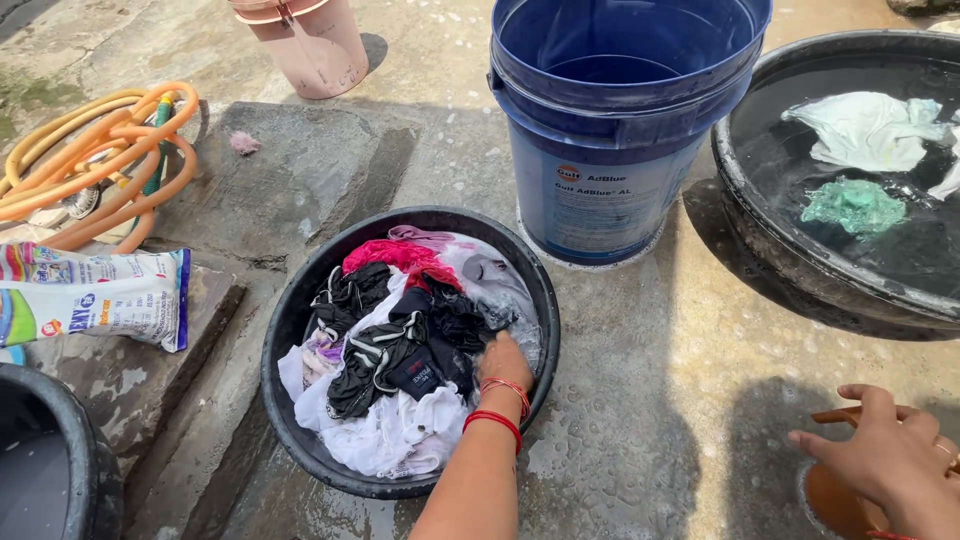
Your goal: Hand washing clothes in basins outdoors.
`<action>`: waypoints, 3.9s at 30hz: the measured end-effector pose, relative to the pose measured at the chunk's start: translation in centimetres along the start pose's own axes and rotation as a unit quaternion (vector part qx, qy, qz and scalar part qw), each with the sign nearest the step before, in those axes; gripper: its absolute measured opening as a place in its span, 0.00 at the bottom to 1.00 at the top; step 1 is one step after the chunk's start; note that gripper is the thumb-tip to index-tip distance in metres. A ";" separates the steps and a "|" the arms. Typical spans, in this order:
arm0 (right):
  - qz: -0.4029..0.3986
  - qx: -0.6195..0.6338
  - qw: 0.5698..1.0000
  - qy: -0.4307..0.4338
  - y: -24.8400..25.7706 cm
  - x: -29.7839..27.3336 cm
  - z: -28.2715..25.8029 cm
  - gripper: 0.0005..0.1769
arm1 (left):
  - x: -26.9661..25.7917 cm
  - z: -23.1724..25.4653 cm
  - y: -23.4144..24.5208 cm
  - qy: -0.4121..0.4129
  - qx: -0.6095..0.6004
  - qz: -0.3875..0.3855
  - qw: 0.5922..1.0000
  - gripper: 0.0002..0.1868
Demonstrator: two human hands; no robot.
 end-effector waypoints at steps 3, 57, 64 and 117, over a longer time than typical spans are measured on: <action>-0.005 -0.282 0.956 -0.083 -0.2 -2.4 1.2 0.67 | -3.2 1.2 3.6 0.058 0.012 -0.047 0.997 0.24; 0.137 0.198 0.897 0.370 -17.1 -8.0 -10.0 0.18 | -11.7 7.1 -13.2 -0.202 -0.253 0.078 0.943 0.18; 0.216 0.076 0.928 0.293 -13.3 -3.4 -16.1 0.16 | -6.1 16.3 -8.0 -0.216 -0.037 0.172 0.960 0.19; 0.025 0.458 0.868 -0.188 -3.1 -2.1 -1.0 0.28 | -16.1 15.3 1.7 -0.041 -0.255 -0.440 0.860 0.09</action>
Point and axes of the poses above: each hand's wrist, its own x-axis towards the middle knuckle, its own y-axis out of the back of the hand, z = x × y, the point moved 8 cm from there along x, towards the middle knuckle, and after that the axes turned 6 degrees about -x, right-handed, at the moved point
